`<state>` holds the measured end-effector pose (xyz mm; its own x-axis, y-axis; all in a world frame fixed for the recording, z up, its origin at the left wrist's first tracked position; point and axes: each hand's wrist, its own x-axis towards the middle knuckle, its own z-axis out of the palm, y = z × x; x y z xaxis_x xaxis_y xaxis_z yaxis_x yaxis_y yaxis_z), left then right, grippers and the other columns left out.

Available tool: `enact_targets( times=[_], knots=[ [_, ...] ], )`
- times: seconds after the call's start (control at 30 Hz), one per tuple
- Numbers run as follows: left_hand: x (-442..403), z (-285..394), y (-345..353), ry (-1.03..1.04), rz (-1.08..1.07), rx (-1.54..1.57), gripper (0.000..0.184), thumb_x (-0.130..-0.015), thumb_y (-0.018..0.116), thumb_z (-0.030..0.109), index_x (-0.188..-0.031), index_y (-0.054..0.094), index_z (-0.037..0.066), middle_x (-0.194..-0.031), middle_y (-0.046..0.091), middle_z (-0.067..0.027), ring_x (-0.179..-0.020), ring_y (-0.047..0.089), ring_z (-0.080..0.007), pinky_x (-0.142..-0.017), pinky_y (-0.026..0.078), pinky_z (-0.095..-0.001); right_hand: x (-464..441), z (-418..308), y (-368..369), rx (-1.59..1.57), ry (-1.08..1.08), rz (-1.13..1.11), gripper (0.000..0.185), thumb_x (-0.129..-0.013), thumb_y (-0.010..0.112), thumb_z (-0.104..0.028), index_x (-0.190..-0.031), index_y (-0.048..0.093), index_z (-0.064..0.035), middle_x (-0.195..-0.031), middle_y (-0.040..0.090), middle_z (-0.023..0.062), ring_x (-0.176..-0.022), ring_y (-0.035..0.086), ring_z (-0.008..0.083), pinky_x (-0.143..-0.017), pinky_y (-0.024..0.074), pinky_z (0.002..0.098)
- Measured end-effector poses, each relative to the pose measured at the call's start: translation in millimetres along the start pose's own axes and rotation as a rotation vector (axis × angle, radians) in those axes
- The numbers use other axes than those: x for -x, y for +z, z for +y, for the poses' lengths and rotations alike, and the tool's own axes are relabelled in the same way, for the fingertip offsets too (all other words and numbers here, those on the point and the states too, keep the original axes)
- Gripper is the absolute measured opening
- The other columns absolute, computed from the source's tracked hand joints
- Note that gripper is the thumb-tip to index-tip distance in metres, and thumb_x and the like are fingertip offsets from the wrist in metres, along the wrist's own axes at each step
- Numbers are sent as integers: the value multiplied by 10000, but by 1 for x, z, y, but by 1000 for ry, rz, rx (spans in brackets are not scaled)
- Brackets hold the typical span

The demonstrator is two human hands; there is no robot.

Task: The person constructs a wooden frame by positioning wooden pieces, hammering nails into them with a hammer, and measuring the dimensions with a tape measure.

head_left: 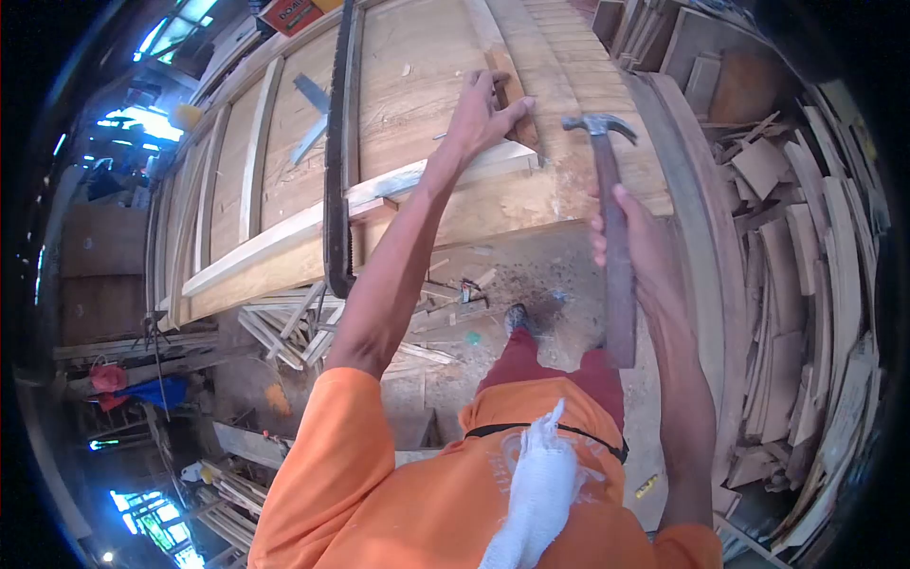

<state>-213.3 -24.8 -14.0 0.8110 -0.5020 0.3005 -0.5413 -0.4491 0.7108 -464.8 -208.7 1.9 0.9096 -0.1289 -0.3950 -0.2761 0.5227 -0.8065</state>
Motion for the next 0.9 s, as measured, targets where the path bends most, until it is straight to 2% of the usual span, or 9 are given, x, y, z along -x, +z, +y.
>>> enact_targets(
  times=[0.07,0.27,0.37,0.43,0.47,0.53,0.57,0.77,0.9],
  knots=[
    [5,-2,0,-12,-22,50,728,-947,805,417,-1467,571,-35,-1462,521,-253,-1308,593,-364,-1064,540,-451,-10,9,8,64,86,-112,462,-1141,469,-441,-1314,578,-26,-822,584,31,-605,583,110,-475,503,280],
    [18,-9,3,101,34,51,643,-1015,736,373,-1488,562,-26,-1491,530,-245,-1365,582,-363,-1017,554,-464,-15,12,5,41,110,-127,468,-1140,443,-443,-1274,590,-19,-801,571,25,-573,567,117,-468,502,295],
    [37,12,-8,40,189,-102,631,-1016,732,373,-1464,571,-40,-1446,571,-261,-1332,603,-365,-962,569,-481,-16,3,-1,45,60,-82,456,-1144,428,-435,-1264,579,-22,-790,568,25,-570,568,123,-467,506,301],
    [66,25,-23,-207,104,34,632,-977,755,427,-1355,614,-60,-1344,617,-238,-1235,601,-430,-1051,477,-501,-14,0,4,53,29,-7,453,-1145,421,-433,-1262,572,-22,-787,568,27,-568,569,126,-467,508,302],
    [82,30,-23,-210,105,29,632,-977,755,427,-1355,614,-60,-1344,617,-238,-1235,601,-430,-1051,477,-501,-13,0,8,65,-10,67,450,-1147,413,-431,-1259,564,-22,-784,567,28,-567,570,130,-467,509,302],
    [105,32,-19,81,-16,-497,620,-912,817,411,-1317,626,-17,-1261,632,-199,-1188,597,-385,-1005,442,-502,-13,3,15,92,69,3,438,-1150,410,-419,-1243,570,-22,-779,566,27,-559,560,124,-457,497,297],
    [102,30,-16,85,-17,-498,620,-912,817,411,-1317,626,-17,-1261,632,-199,-1188,597,-385,-1005,442,-502,-14,4,15,120,146,-56,427,-1154,407,-407,-1226,576,-22,-774,565,26,-551,549,118,-447,485,292],
    [100,24,0,98,49,-574,593,-798,886,325,-1252,636,34,-1181,634,-173,-1206,573,-353,-1012,411,-483,-19,9,4,75,135,-108,442,-1146,412,-430,-1215,579,-26,-753,561,23,-550,566,121,-450,503,298],
    [94,19,-15,135,-16,-409,818,-819,883,232,-1513,486,60,-1267,634,-183,-1213,581,-389,-1055,429,-500,-26,10,-3,66,68,-45,444,-1147,405,-434,-1215,579,-30,-750,559,20,-550,569,123,-449,506,300]
  ],
)
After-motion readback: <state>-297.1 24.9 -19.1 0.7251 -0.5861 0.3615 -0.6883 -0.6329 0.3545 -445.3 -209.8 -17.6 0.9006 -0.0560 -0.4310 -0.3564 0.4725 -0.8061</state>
